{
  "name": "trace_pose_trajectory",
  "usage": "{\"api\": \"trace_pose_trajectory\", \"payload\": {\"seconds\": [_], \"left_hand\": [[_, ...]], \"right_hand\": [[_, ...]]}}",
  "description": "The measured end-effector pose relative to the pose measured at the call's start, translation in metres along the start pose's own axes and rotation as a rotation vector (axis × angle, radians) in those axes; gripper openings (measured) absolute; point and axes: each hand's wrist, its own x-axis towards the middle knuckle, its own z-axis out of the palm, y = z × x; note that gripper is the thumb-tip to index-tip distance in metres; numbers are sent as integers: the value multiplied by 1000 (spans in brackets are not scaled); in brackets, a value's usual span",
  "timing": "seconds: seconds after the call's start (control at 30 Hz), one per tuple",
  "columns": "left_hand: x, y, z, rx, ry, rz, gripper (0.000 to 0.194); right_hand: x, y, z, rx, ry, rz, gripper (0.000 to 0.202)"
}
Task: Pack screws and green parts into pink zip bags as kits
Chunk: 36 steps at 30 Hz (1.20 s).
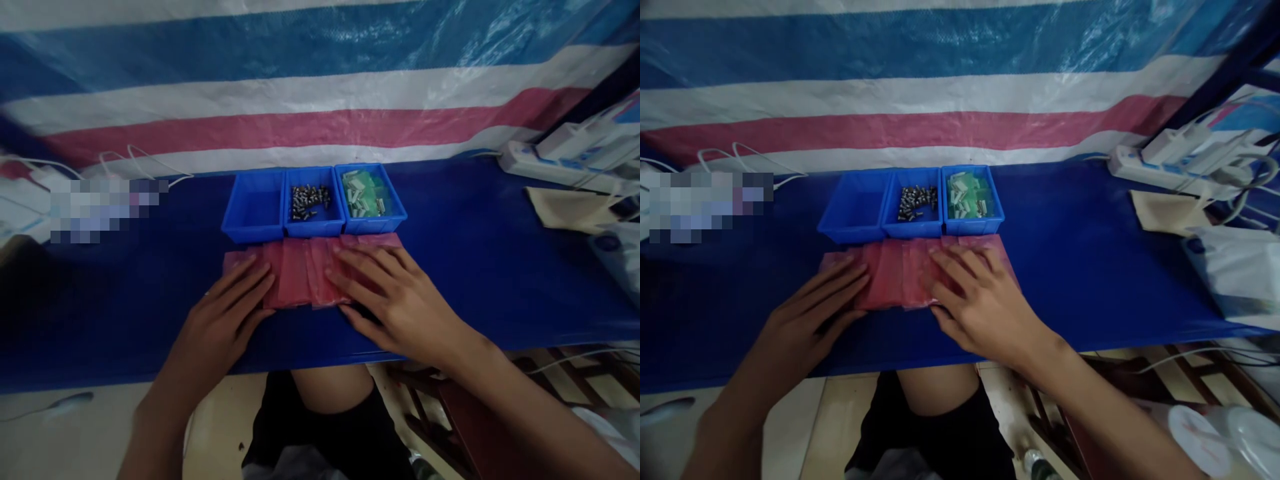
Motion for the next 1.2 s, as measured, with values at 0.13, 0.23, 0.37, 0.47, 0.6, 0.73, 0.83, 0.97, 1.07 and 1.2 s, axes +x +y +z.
{"api": "trace_pose_trajectory", "payload": {"seconds": [0.13, 0.23, 0.37, 0.47, 0.6, 0.73, 0.83, 0.97, 1.07, 1.2], "left_hand": [[5, 0, 6, 12, 30, -47, 59], [3, -2, 5, 22, 38, -33, 55], [0, -6, 4, -24, 18, 0, 45], [1, -7, 4, -56, 25, -9, 43], [4, -8, 4, -75, 18, -18, 40], [4, -7, 3, -54, 26, -6, 39], [3, -3, 0, 27, 49, -17, 39], [2, 0, -2, 63, 78, -38, 38], [3, 2, 2, 38, 113, -53, 25], [8, 5, 5, 69, 133, -111, 21]], "right_hand": [[28, -19, 15, 89, -27, -150, 43], [44, -26, 23, 105, -146, -161, 48], [50, -28, 23, 109, -251, -119, 41], [48, -26, 23, 102, -216, -97, 43], [43, -21, 26, 136, -226, -123, 39], [45, -20, 27, 130, -235, -128, 39], [43, -19, 17, 184, -111, -105, 39], [13, 3, -11, 260, 47, 15, 44], [-18, 27, -23, 140, -32, 109, 42], [-39, 40, -18, 109, -44, 218, 40]]}}
